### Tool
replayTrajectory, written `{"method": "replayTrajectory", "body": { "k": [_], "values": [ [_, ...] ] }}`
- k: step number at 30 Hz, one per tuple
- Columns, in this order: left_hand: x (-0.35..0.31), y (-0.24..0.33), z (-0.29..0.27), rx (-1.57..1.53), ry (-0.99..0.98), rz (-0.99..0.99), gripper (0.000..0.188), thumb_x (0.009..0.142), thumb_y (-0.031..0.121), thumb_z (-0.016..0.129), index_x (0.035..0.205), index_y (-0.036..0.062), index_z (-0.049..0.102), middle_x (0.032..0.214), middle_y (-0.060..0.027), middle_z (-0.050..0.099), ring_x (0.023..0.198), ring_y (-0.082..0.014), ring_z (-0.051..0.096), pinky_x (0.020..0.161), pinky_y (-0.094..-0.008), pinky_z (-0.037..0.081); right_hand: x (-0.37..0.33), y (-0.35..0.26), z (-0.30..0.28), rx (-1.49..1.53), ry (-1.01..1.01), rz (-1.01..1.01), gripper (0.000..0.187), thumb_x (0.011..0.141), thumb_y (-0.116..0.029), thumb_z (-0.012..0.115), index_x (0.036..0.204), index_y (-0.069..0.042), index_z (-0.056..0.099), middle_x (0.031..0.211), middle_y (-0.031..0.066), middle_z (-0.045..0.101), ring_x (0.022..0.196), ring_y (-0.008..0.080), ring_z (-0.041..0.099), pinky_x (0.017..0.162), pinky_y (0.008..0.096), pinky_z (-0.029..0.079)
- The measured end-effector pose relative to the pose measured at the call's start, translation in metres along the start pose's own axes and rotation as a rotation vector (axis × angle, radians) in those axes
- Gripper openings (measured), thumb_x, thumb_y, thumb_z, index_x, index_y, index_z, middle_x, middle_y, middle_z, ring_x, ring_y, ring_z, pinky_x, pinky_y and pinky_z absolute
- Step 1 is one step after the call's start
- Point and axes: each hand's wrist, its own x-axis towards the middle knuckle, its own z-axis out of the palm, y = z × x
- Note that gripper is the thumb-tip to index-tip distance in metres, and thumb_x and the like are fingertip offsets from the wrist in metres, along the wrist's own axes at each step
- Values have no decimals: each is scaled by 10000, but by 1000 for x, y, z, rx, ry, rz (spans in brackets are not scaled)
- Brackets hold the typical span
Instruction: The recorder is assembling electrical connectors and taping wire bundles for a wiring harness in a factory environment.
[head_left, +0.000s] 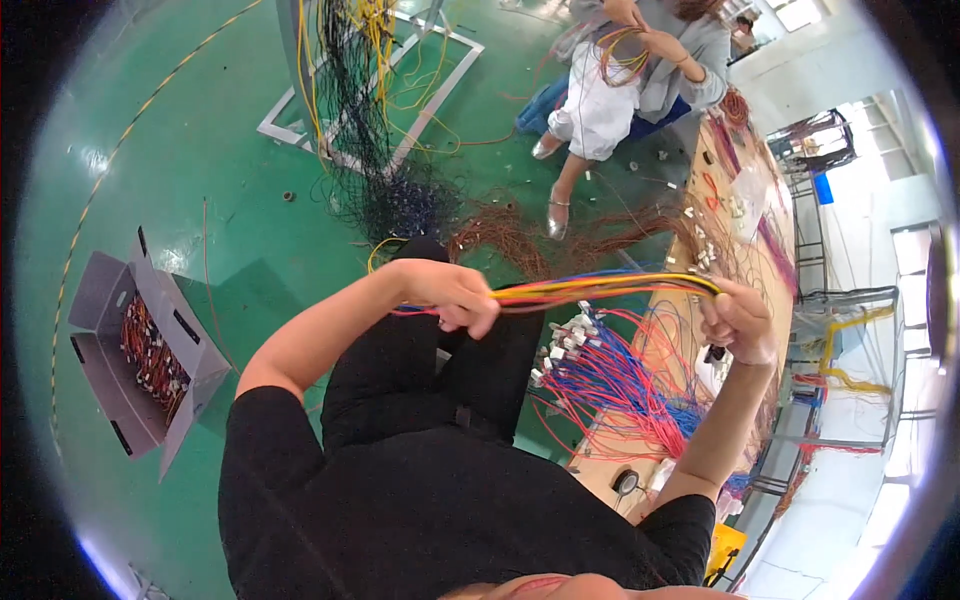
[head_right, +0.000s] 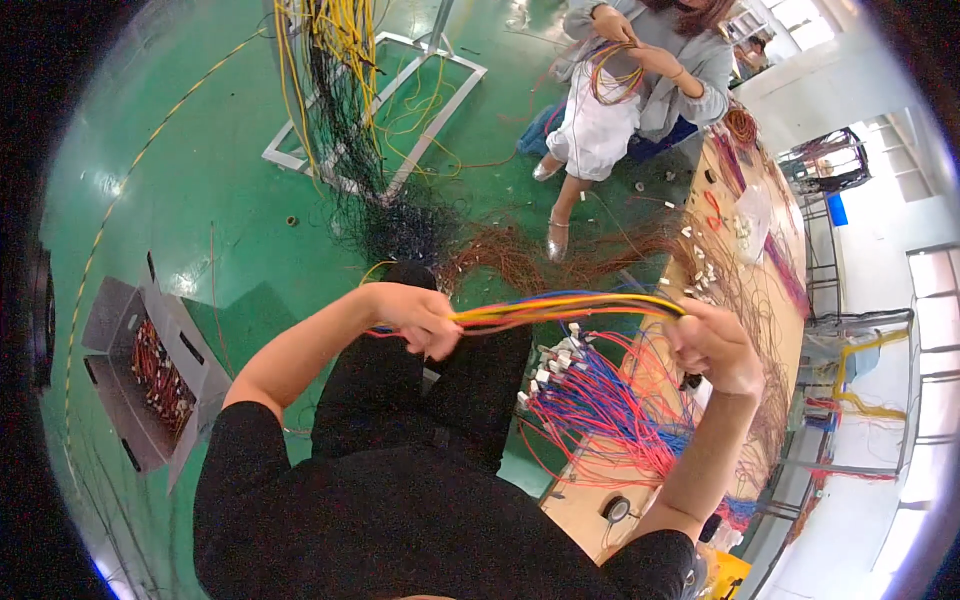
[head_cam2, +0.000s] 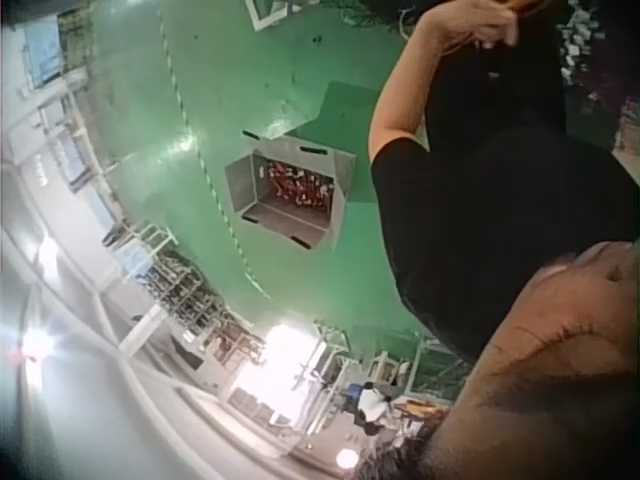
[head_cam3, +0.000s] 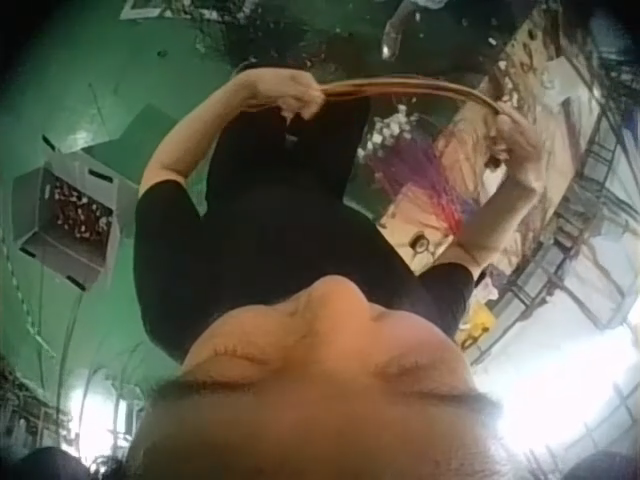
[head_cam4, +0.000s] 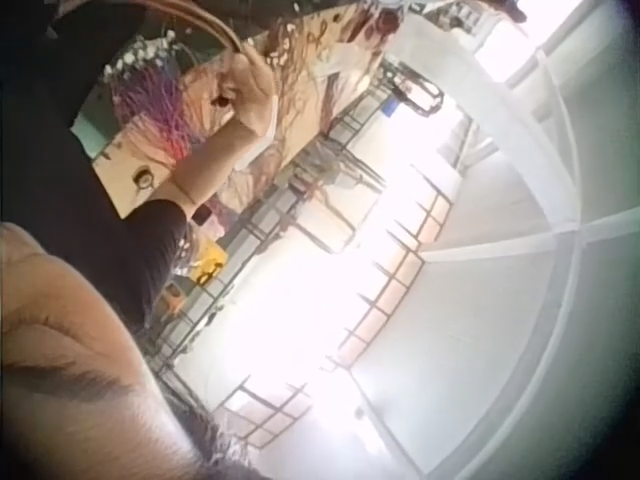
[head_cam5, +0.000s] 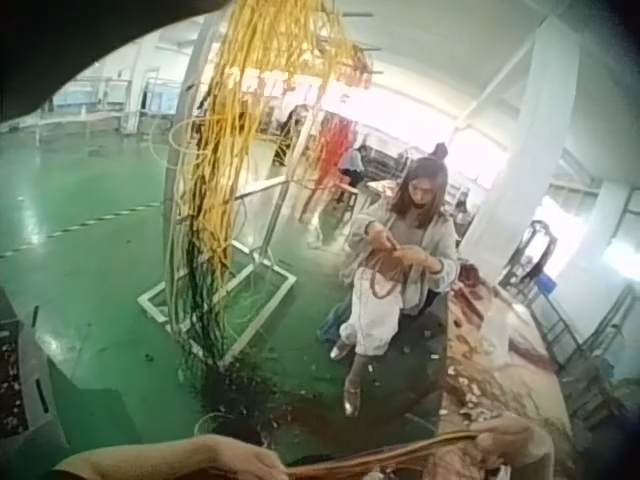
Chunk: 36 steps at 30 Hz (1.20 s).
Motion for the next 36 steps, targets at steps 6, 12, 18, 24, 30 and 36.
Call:
{"method": "replayTrajectory", "body": {
  "k": [6, 12, 18, 24, 30, 36],
  "values": [
    [-39, -27, 4, -485, 369, 181, 350, 1012, 322, 380, 760, 95, 466, 609, 105, 247, 499, -12, 204, 452, -187, 170, 7, 45, -21, 398, 149, -44, 271, 943, -289, 521, 816, -58, 458, 585, -62, 312, 432, 26, 235, 372, 202, 162],
    [-34, -20, 10, -89, 680, 169, 229, 963, 239, 452, 836, 64, 527, 635, 82, 326, 523, -42, 268, 464, -207, 243, 33, 69, -13, 551, 126, -108, 221, 993, -260, 422, 872, -76, 434, 610, -68, 309, 436, 12, 235, 360, 179, 190],
    [-5, -35, 10, 586, 1094, 168, 139, 911, 171, 487, 934, 36, 509, 697, -83, 604, 577, -206, 580, 518, -347, 445, 43, 69, 9, 670, 138, -142, 203, 1005, -256, 401, 911, -79, 436, 612, -84, 268, 461, 6, 234, 379, 167, 207],
    [45, -65, 3, 904, 1191, -178, 196, 942, 182, 432, 923, -13, 431, 733, -295, 584, 768, -476, 584, 632, -540, 446, 83, 73, 50, 865, 282, -278, 208, 990, -268, 449, 943, -69, 487, 614, -77, 267, 480, 14, 232, 415, 179, 176],
    [68, -20, 27, 686, 882, -51, 223, 915, 170, 455, 869, -39, 521, 739, -262, 610, 766, -455, 599, 689, -507, 474, 117, 95, 106, 275, 325, -348, 142, 980, -169, 421, 932, -44, 470, 666, 28, 501, 506, 86, 432, 459, 224, 341],
    [60, 4, 30, 72, 555, -103, 227, 932, 196, 419, 857, 11, 529, 700, -29, 527, 578, -120, 525, 554, -253, 453, 138, 150, 151, -766, 377, -610, 116, 919, -87, 510, 928, 9, 445, 763, 197, 616, 684, 375, 624, 590, 413, 488]
  ]
}}
